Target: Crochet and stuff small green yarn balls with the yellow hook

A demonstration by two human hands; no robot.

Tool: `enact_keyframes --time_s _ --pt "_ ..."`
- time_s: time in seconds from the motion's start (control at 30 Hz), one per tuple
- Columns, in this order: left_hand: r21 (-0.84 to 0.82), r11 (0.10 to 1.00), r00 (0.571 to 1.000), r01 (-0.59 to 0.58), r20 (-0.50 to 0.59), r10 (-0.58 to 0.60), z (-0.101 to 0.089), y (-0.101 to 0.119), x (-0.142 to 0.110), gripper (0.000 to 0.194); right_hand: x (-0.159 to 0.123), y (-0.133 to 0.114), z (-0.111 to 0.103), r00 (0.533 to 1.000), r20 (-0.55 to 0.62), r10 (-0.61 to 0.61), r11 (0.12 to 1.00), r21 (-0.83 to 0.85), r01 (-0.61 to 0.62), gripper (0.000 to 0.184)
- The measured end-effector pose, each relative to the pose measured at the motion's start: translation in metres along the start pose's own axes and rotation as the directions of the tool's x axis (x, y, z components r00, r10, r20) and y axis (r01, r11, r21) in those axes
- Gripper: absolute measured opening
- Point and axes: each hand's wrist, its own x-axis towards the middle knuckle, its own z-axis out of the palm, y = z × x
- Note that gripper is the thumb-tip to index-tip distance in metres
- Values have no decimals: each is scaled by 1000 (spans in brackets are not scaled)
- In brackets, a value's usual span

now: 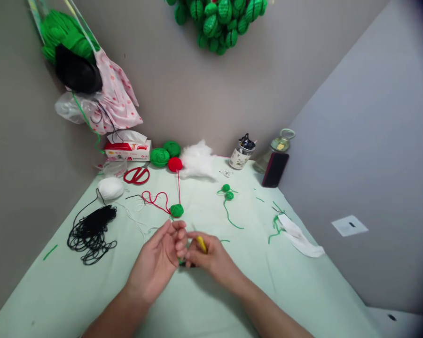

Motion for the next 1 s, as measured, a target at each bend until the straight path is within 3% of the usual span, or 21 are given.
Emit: enact_keyframes --time_s 0.07,0.2,0.3,0.37,0.43,0.53,0.7,0.77,0.83,0.9,1.0 --pt "34 998 998 54 30 -55 -1 -3 1 18 0 1 3 999 39 15 1000 -19 -14 28" --pt "140 988 995 65 66 -75 -5 -6 5 23 -1 -7 -12 995 -1 96 995 -31 -96 38" --pt "348 937 996 22 72 -50 -12 -8 9 32 -1 -14 -28 998 -24 54 997 -59 -55 47" --pt "567 823 996 -32 92 -24 -20 -11 13 38 -1 -15 -34 994 -93 -55 993 -113 44 45" --pt "763 639 987 -99 157 -34 -28 -15 17 44 -2 -15 -37 974 -172 -149 981 -149 124 41" --pt "887 401 969 -229 246 9 -36 -20 21 44 -6 -14 -37 958 -229 -174 984 -84 159 38" --pt "910 342 972 -233 228 55 -35 -17 25 35 -8 -19 -36 995 -78 -56 946 316 78 42" --pt "916 314 966 -249 213 143 -32 -8 26 22 -6 -20 -35 998 -68 -8 919 392 34 41" --pt "921 265 916 -287 183 356 -27 4 28 3 -3 -20 -35 994 -103 35 907 421 12 41" --pt "930 218 854 -296 155 497 -20 19 30 19 -2 -19 -35 989 -128 69 902 432 -7 41" --pt "925 54 834 -376 313 455 -11 39 38 24 -3 -18 -34 987 -128 98 901 433 -34 40"
